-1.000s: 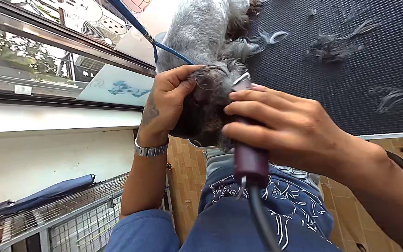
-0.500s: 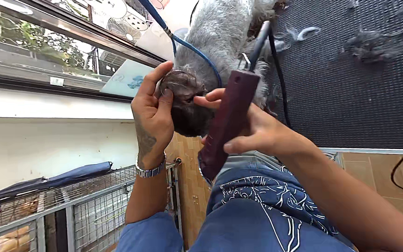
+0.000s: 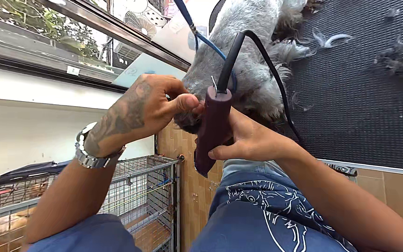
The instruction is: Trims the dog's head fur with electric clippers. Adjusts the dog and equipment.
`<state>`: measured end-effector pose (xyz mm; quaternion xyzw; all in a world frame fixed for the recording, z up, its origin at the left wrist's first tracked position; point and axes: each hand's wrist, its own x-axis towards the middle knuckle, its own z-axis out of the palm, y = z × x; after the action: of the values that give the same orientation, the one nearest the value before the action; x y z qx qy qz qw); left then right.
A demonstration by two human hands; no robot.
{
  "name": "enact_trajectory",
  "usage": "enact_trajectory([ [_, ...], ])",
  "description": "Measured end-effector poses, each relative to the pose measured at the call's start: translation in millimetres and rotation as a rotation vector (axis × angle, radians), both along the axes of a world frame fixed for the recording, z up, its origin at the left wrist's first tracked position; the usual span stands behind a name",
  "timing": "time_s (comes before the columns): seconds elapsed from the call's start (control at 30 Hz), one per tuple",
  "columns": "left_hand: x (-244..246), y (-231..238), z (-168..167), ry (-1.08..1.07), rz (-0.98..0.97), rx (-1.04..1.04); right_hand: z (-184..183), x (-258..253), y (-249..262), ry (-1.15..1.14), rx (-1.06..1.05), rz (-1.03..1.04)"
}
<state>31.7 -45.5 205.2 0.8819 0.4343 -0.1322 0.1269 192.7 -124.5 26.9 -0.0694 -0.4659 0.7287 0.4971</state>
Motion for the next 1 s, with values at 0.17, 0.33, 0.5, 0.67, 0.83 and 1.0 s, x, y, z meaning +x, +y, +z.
enact_trajectory([
  [0.17,10,16,10,0.001,0.152,-0.239,8,-7,5,-0.055,0.102,-0.019],
  [0.33,21,30,-1,0.171,0.192,-0.363,7,-15,10,-0.106,0.108,0.004],
  [0.5,23,30,-21,0.324,0.078,-0.32,-5,-21,0,-0.103,0.118,0.037],
  [0.67,8,32,-25,0.297,-0.048,-0.117,-26,-28,-26,-0.09,0.112,0.095],
  [0.83,11,10,-34,0.467,-0.095,0.153,-48,-31,-56,-0.148,0.065,0.165],
  [1.0,16,-8,-53,0.694,-0.117,0.396,-52,-33,-66,-0.195,0.04,0.191],
])
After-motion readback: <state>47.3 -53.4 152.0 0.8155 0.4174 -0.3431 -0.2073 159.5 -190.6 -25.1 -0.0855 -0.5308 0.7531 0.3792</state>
